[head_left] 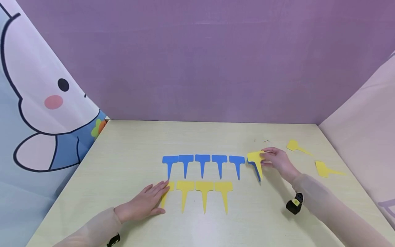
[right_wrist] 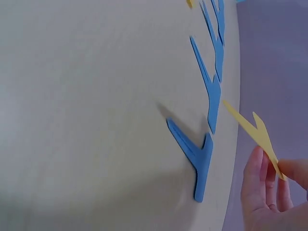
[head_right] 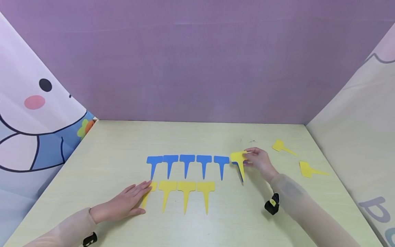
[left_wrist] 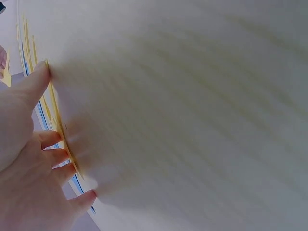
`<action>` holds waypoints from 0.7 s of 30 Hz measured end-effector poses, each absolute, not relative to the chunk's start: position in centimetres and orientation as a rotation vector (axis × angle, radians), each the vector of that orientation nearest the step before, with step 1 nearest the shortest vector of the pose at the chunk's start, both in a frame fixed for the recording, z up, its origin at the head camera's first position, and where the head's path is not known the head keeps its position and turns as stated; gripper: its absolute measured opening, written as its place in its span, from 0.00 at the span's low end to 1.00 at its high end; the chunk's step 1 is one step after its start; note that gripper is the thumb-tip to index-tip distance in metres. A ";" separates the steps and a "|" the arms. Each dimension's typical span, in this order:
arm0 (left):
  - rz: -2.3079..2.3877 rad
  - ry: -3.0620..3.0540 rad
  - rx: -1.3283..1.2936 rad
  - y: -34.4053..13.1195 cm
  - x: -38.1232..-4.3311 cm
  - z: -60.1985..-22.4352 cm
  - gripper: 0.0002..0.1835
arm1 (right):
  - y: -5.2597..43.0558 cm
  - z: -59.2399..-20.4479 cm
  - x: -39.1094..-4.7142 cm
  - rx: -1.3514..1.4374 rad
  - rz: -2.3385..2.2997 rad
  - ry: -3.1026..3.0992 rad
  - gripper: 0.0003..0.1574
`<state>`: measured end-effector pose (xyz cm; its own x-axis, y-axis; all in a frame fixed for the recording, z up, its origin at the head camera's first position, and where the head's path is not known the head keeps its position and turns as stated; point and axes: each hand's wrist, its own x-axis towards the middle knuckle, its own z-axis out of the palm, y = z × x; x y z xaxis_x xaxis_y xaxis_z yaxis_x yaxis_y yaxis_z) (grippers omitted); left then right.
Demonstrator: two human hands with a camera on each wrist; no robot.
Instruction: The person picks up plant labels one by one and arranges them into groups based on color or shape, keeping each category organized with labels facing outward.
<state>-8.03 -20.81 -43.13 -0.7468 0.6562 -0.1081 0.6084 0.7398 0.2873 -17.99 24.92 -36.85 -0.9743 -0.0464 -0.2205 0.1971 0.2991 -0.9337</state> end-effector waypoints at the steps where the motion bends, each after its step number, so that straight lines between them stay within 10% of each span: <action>1: 0.348 2.738 1.006 -20.8 -8.1 -43.2 0.40 | 24.8 -36.9 -17.8 0.140 -1.737 2.353 0.27; 21: 0.366 2.732 1.005 -20.8 -7.9 -43.0 0.40 | 22.6 -38.1 -13.8 0.148 -1.675 2.216 0.17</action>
